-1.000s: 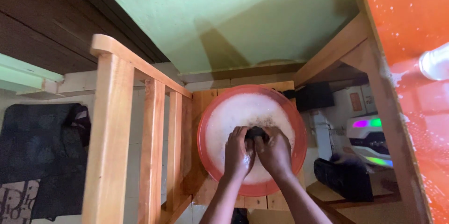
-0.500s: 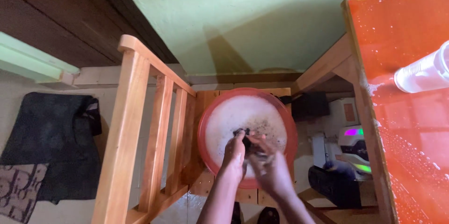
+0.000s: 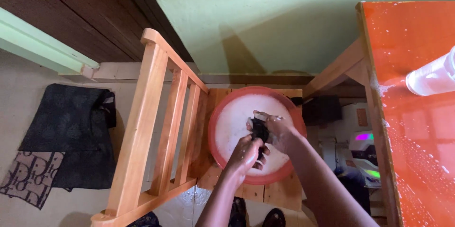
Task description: Wash a small piece of black clothing by hand using soapy water on a table and in a basin.
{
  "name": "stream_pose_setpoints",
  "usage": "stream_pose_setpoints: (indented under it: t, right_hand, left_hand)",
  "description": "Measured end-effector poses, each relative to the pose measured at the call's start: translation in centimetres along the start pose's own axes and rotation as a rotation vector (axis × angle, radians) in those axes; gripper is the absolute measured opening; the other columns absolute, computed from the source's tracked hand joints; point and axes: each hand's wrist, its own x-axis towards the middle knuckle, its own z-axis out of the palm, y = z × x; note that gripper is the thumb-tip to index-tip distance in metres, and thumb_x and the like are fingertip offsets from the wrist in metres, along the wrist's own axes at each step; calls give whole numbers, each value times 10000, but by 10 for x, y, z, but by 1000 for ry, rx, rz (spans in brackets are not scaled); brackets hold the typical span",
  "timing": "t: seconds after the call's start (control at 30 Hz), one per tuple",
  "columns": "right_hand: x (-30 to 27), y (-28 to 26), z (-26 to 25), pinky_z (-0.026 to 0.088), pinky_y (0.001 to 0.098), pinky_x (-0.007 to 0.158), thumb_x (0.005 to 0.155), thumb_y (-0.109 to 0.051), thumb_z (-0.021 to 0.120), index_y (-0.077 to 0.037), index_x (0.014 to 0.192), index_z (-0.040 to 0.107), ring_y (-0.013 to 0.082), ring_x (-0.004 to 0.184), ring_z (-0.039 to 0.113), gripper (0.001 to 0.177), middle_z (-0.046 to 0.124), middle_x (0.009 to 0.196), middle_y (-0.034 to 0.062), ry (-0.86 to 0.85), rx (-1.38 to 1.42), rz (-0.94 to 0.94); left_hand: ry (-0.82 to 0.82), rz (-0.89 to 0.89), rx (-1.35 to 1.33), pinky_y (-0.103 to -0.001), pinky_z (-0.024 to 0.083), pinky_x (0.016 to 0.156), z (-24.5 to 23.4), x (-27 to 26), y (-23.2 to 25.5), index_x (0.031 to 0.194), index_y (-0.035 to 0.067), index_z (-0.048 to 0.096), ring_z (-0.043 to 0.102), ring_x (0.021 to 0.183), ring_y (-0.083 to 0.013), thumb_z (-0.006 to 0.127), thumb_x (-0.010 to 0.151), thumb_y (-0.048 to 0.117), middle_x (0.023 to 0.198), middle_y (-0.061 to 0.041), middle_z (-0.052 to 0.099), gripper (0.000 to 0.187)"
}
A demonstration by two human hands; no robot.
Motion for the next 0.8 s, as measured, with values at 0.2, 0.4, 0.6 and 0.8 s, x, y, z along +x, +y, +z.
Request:
stream_pose_setpoints:
  t: [0.2, 0.4, 0.6, 0.8]
  right_hand:
    - [-12, -11, 20, 595, 325, 656, 959, -185, 589, 3, 1071, 726, 189, 771, 723, 258, 797, 929, 132, 203, -193, -233]
    - [-114, -16, 62, 598, 300, 676, 919, -163, 713, -44, 1055, 758, 183, 739, 758, 187, 810, 890, 109, 412, -606, -591]
    - [-166, 9, 76, 591, 349, 685, 912, -90, 693, -27, 1040, 750, 236, 754, 762, 153, 759, 909, 189, 571, -726, -770]
    - [-182, 2, 76, 590, 357, 661, 879, -64, 678, -39, 1133, 700, 219, 755, 778, 256, 771, 953, 167, 551, -634, -690]
  left_hand:
    - [13, -95, -64, -281, 441, 456, 1, -15, -11, 983, 48, 625, 596, 559, -142, 615, 968, 175, 762, -67, 660, 128]
    - [-133, -136, -522, -319, 479, 537, -1, 3, -46, 1016, -30, 536, 616, 609, -231, 430, 1013, 175, 776, -165, 664, 231]
    - [45, -141, -679, -306, 598, 806, 19, -8, -24, 1160, 10, 596, 678, 917, -179, 356, 1052, 160, 1022, -104, 693, 302]
    - [123, -119, -674, -336, 573, 817, 25, -9, -15, 1103, 41, 616, 641, 862, -193, 391, 1050, 228, 978, -119, 649, 297]
